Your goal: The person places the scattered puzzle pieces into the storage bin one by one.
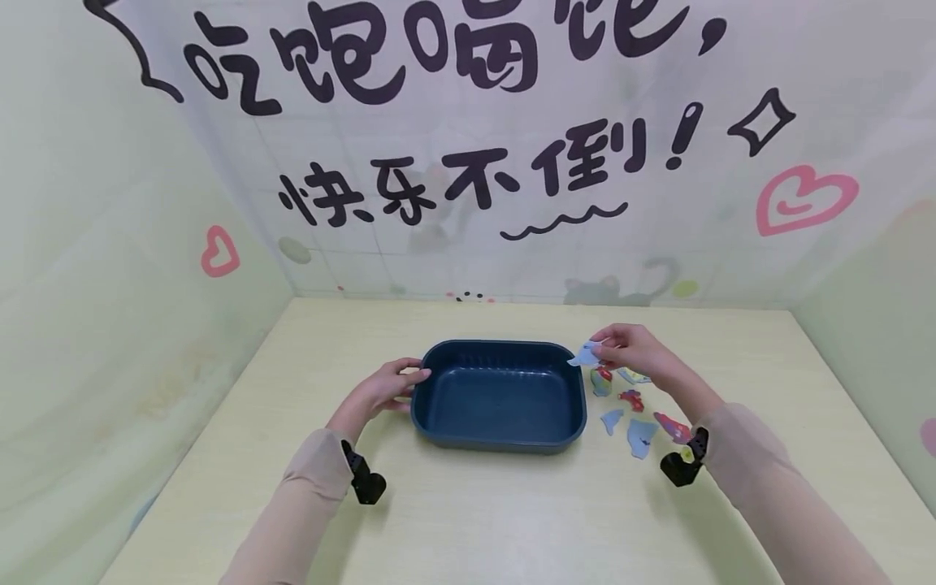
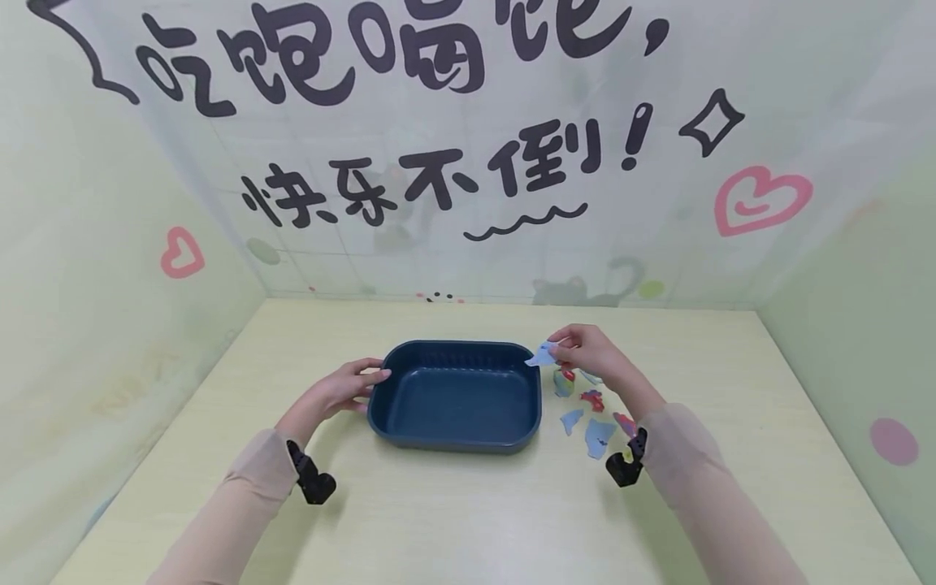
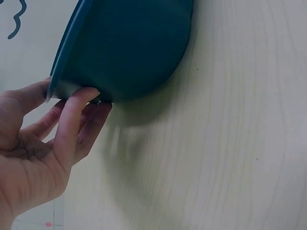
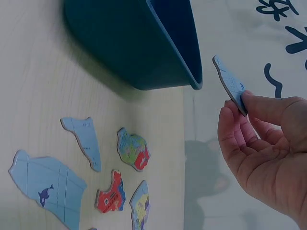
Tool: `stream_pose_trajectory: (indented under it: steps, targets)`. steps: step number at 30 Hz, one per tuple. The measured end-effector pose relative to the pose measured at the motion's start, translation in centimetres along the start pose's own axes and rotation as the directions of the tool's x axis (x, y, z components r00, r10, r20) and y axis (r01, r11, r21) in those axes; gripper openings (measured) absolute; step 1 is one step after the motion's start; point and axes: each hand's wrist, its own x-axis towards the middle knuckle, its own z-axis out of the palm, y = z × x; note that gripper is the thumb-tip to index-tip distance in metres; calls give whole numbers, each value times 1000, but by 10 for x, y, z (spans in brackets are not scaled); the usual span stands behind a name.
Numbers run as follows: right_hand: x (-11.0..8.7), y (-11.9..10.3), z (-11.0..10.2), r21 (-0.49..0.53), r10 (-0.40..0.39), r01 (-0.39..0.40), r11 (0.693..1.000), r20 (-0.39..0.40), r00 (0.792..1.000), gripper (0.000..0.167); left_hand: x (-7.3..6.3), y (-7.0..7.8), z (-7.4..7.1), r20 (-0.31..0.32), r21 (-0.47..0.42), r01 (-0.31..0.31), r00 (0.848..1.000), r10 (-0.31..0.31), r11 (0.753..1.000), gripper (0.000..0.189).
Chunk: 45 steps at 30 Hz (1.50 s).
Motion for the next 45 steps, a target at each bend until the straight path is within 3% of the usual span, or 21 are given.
stream_pose_trajectory:
  steps: [9,22,45]
  targets:
    - [14,-14,21,15,-17,16,1000,35,999,29,1,-2,1,-3,-13,4,1000,-4,1000,51]
    - [35,-30,54,45,35,-38,998,71,997,27,-2,1,4,0,-36,4,1000,-4,999,49]
    - [69,-72,102,-50,98,-90,995,186,978,23,1,0,5,-28,-23,17,999,-17,1000,48]
